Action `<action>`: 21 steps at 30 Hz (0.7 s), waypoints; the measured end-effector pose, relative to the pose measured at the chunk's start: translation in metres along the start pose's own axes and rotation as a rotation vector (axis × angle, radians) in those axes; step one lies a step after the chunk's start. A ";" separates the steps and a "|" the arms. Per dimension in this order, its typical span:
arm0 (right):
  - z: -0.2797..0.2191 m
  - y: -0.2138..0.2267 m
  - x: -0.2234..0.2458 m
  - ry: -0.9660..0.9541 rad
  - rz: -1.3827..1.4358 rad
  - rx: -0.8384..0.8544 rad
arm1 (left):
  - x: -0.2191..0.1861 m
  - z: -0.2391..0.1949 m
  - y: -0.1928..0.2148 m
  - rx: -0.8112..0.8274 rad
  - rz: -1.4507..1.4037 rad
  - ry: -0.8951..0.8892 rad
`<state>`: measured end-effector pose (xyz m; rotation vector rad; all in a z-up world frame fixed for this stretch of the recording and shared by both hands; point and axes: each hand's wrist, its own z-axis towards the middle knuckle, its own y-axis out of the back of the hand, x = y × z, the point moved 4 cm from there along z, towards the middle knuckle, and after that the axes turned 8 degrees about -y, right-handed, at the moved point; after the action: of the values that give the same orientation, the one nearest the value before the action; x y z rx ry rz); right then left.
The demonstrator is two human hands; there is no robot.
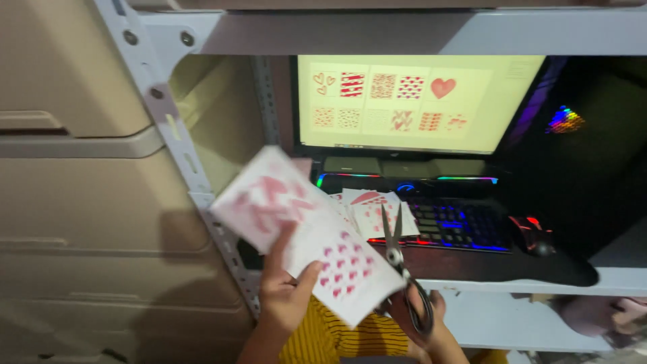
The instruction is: Cutting out printed cards from paper sheets using scissors at a workstation.
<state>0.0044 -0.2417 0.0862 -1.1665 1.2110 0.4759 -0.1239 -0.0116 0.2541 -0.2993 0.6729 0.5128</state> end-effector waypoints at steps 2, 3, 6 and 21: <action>-0.049 0.004 -0.113 0.197 -1.839 0.501 | 0.011 -0.004 -0.012 0.237 0.232 -0.028; -0.048 -0.004 -0.073 0.209 -1.842 0.498 | 0.009 0.002 -0.017 0.241 0.222 -0.025; -0.083 -0.022 0.022 0.686 -1.411 -0.410 | 0.011 0.013 -0.040 0.517 0.082 0.249; -0.146 -0.063 -0.045 0.056 -2.898 -0.408 | -0.050 0.048 -0.076 1.161 0.177 0.313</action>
<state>-0.0278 -0.3821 0.1667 -1.8820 -1.3011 -1.5310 -0.0914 -0.0730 0.3302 0.7939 1.1953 0.1740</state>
